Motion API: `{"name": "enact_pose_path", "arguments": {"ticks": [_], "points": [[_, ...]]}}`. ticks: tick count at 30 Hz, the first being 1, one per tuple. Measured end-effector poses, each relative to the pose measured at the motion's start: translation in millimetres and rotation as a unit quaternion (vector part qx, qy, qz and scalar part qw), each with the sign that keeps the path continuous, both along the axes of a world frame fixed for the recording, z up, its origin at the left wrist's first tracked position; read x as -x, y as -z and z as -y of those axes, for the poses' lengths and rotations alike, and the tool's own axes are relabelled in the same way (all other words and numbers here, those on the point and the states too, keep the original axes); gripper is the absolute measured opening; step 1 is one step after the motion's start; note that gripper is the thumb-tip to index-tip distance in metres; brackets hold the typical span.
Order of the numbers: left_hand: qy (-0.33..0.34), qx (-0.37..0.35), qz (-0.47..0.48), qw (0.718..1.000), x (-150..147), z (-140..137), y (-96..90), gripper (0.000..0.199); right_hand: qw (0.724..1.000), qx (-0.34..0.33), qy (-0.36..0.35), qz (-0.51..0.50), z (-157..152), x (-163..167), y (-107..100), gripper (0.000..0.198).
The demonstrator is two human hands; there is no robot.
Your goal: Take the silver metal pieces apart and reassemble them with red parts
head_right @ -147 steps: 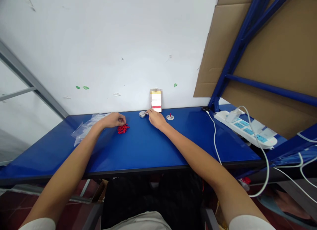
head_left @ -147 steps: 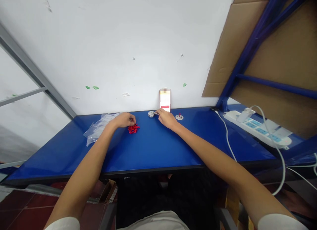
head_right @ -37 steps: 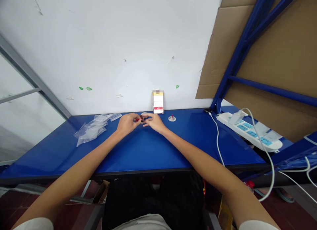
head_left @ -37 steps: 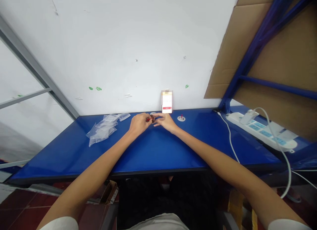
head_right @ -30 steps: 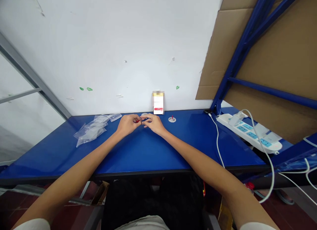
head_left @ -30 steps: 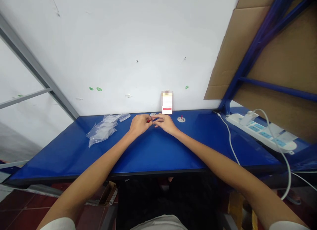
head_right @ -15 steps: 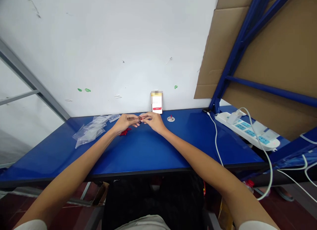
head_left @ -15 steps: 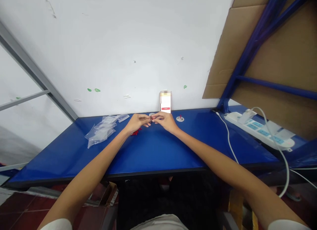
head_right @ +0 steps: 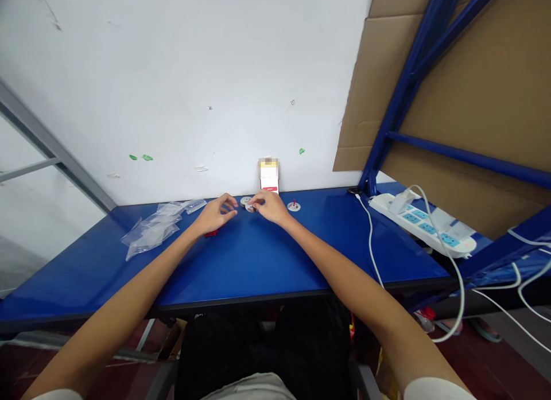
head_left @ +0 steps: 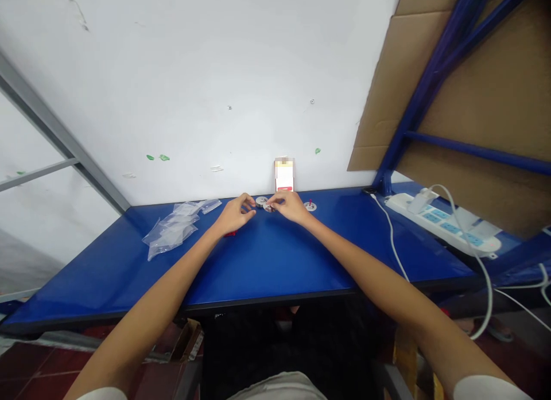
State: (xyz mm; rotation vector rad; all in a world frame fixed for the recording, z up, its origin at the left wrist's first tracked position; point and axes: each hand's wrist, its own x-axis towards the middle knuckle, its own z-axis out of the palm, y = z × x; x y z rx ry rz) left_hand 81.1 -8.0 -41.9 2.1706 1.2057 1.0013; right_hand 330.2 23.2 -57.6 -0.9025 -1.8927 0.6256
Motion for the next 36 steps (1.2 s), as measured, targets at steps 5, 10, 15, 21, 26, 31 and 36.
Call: {"name": "enact_pose_path", "arguments": {"ticks": [5,10,15,21,26,31,36], "points": [[-0.06,-0.067,-0.073,0.993,13.4,-8.1,-2.6,0.022,0.997,0.063,0.036,-0.034,-13.3,-33.6,-19.8,0.022],[-0.069,-0.062,-0.076,0.993,15.6,-9.1,-5.0,0.02,0.991,0.099,0.065,0.055,-18.0,-62.2,-32.0,0.025],[-0.057,-0.045,-0.078,0.994,12.1,-6.5,-3.3,0.016,0.98,0.074,0.115,0.142,-19.6,-73.2,-33.5,0.024],[-0.035,-0.03,-0.122,0.991,15.8,-6.4,-4.5,0.018,0.975,0.084,0.096,0.184,-20.9,-81.7,-34.8,0.023],[-0.044,-0.041,-0.143,0.988,21.5,-8.0,-7.8,0.019,0.953,0.028,0.128,0.274,-24.4,-86.6,-33.4,0.028],[-0.035,-0.041,-0.148,0.988,22.3,-8.7,-7.4,0.021,0.931,0.02,0.141,0.335,-21.1,-85.3,-37.4,0.025],[-0.029,-0.038,-0.146,0.988,22.2,-10.0,-4.0,0.02,0.906,0.009,0.17,0.388,-16.9,-80.1,-39.6,0.023]]}}
